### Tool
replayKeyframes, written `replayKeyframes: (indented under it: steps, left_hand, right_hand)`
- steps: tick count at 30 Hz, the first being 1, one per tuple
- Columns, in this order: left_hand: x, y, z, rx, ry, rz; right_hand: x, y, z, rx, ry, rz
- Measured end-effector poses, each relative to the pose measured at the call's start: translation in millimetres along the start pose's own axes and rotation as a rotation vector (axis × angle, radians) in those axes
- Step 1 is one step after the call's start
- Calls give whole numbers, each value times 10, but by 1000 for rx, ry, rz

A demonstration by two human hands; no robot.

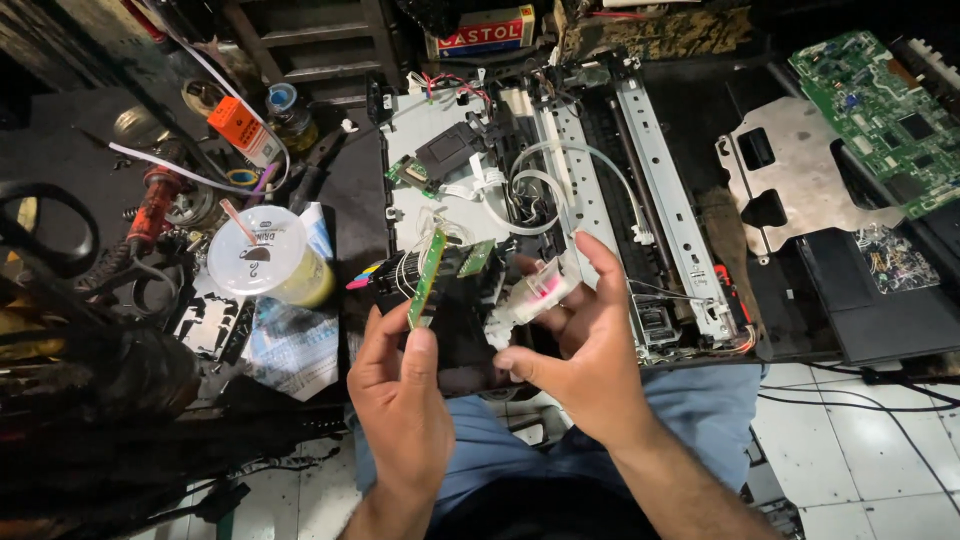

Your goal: The person cleans a green circuit board with a brush, then sets it aside. They then pick up a small white plastic component with attached wires and a green circuit board, cleaning it with the brush as well.

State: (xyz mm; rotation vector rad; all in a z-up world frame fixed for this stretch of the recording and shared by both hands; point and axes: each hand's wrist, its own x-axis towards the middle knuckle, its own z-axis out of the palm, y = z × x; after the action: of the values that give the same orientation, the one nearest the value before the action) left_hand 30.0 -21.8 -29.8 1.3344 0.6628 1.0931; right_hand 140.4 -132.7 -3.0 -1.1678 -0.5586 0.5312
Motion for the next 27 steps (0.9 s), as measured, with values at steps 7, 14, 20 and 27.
replayKeyframes:
  steps: [7, 14, 20, 27]
  left_hand:
    - [96, -81, -22, -277, 89, -232]
    - [99, 34, -41, -129, 71, -236]
    - [84, 236, -35, 286, -148, 8]
    - [83, 309, 4, 302, -201, 57]
  right_hand:
    - [-14, -47, -45, -50, 18, 89]
    - [48, -120, -28, -177, 52, 153]
    - [88, -145, -38, -149, 13, 160]
    - [111, -180, -101, -139, -84, 202]
